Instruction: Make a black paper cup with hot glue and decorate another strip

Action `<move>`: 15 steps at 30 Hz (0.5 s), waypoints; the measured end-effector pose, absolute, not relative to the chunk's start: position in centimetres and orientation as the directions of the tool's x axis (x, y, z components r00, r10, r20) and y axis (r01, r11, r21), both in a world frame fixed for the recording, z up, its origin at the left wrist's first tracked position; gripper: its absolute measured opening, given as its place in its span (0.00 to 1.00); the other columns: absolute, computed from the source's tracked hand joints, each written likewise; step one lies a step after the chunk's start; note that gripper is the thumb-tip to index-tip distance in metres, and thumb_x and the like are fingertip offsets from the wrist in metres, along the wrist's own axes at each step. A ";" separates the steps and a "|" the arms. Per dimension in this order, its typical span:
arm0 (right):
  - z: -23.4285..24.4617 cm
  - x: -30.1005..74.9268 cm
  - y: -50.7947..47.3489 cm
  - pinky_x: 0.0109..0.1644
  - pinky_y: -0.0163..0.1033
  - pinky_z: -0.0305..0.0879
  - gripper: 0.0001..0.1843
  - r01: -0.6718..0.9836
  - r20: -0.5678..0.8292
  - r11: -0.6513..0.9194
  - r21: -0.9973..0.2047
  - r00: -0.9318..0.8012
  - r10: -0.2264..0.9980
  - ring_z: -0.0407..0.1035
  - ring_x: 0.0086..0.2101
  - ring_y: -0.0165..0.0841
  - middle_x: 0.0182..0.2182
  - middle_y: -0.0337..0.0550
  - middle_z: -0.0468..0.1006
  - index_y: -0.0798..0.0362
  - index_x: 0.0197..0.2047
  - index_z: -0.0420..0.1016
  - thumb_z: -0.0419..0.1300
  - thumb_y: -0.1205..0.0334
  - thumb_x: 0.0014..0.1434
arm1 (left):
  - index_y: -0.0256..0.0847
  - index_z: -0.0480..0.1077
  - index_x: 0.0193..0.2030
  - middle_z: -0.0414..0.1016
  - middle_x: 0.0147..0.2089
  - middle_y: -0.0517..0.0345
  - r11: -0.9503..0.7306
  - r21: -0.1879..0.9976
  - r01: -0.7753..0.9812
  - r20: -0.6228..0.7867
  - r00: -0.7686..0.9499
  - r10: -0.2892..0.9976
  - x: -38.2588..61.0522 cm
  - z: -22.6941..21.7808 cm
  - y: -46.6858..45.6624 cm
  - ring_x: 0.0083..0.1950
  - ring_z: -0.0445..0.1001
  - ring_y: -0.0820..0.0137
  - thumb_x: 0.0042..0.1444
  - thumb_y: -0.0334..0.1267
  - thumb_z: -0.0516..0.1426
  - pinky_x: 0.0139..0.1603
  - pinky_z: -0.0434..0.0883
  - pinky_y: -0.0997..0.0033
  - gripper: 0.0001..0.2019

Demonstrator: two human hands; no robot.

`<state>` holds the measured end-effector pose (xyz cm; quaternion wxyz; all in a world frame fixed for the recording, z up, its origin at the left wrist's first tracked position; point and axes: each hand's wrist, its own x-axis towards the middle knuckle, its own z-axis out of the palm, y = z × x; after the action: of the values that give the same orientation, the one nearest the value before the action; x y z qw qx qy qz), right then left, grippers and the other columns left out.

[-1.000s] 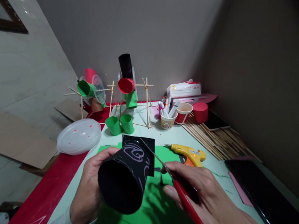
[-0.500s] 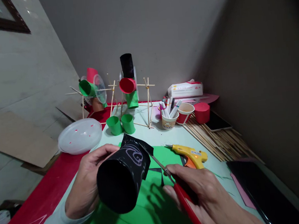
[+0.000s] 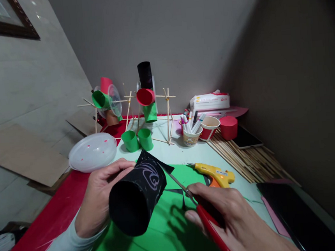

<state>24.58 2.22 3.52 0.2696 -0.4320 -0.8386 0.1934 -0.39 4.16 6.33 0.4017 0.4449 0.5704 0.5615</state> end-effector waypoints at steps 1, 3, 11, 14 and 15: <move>3.5 24.5 2.3 0.28 0.36 0.72 0.08 0.618 0.274 0.541 -0.570 -0.478 0.835 0.80 0.34 0.38 0.32 0.41 0.83 0.47 0.37 0.74 0.57 0.55 0.65 | 0.44 0.82 0.23 0.81 0.28 0.61 -0.039 0.997 0.072 0.058 -0.292 0.955 -0.5 6.2 4.2 0.33 0.76 0.69 0.30 0.32 0.67 0.35 0.72 0.78 0.07; 3.5 24.4 2.4 0.29 0.37 0.72 0.08 0.617 0.253 0.519 -0.591 -0.469 0.846 0.80 0.34 0.38 0.32 0.41 0.83 0.47 0.38 0.75 0.57 0.54 0.65 | 0.47 0.83 0.23 0.82 0.30 0.62 -0.055 0.993 0.101 0.083 -0.299 0.950 -0.6 5.9 4.3 0.35 0.77 0.69 0.30 0.32 0.67 0.38 0.72 0.79 0.09; 4.2 24.3 2.4 0.31 0.37 0.70 0.11 0.561 0.104 0.375 -0.738 -0.454 0.885 0.76 0.27 0.36 0.24 0.35 0.79 0.45 0.38 0.77 0.58 0.49 0.63 | 0.48 0.83 0.23 0.82 0.28 0.61 -0.078 0.989 0.127 0.107 -0.249 0.963 -0.6 6.1 4.4 0.33 0.78 0.68 0.31 0.33 0.66 0.36 0.73 0.78 0.07; 4.4 24.3 2.5 0.33 0.38 0.70 0.13 0.560 0.083 0.348 -0.752 -0.443 0.893 0.76 0.28 0.37 0.24 0.36 0.79 0.44 0.38 0.77 0.58 0.46 0.63 | 0.44 0.84 0.28 0.84 0.33 0.57 -0.058 0.991 0.123 0.084 -0.214 0.973 -1.2 5.3 4.4 0.36 0.80 0.63 0.34 0.35 0.68 0.35 0.75 0.74 0.10; 4.4 24.3 2.5 0.34 0.38 0.70 0.13 0.563 0.073 0.342 -0.752 -0.445 0.893 0.77 0.29 0.38 0.25 0.36 0.79 0.44 0.39 0.77 0.58 0.46 0.63 | 0.43 0.84 0.30 0.84 0.35 0.56 -0.048 0.992 0.117 0.072 -0.204 0.976 -1.4 5.0 4.3 0.38 0.81 0.60 0.35 0.36 0.68 0.35 0.75 0.73 0.11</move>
<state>24.35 2.48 4.44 0.2464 -0.4657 -0.7813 0.3346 -1.44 4.35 4.99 0.4012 0.4871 0.5611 0.5357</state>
